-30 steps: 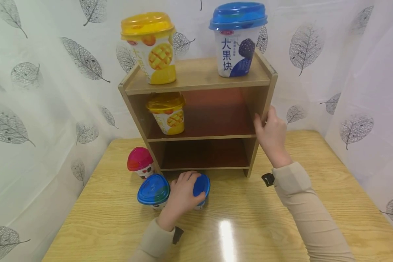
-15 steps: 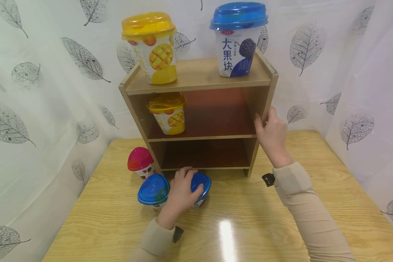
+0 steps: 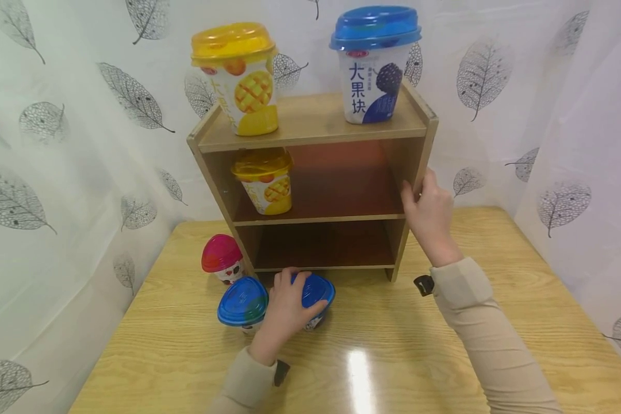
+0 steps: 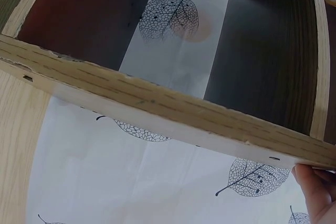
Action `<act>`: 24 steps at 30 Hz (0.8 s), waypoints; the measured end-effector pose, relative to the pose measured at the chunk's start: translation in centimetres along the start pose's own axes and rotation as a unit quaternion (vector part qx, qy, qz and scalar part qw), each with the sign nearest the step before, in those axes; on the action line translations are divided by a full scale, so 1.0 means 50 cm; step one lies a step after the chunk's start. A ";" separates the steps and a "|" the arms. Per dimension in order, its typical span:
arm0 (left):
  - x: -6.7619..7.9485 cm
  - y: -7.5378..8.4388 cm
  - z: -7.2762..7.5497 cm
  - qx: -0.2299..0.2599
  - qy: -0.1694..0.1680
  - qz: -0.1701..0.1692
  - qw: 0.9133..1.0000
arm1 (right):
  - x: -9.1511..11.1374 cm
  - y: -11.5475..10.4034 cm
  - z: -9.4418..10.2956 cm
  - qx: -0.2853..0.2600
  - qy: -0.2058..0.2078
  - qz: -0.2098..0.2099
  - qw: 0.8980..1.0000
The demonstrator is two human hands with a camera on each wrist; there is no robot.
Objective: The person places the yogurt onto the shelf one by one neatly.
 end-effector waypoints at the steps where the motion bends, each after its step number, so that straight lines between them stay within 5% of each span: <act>1: 0.000 -0.001 0.001 0.012 -0.005 -0.001 1.000 | 0.000 0.000 0.000 0.000 0.000 0.000 1.000; 15: -0.005 -0.026 0.007 0.170 -0.078 -0.003 0.982 | -0.001 0.000 0.000 -0.003 0.003 0.007 1.000; 24: 0.015 -0.028 -0.002 0.205 -0.025 0.012 0.978 | 0.000 0.002 0.000 -0.003 0.002 0.005 1.000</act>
Point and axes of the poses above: each hand's wrist, its own x-axis away from the middle knuckle, its own z-axis out of the back of the hand, y = z × x, the point moved 2 cm from there along -x, towards the middle knuckle, and after that the axes turned 6 degrees about x, right-handed, at the moved point
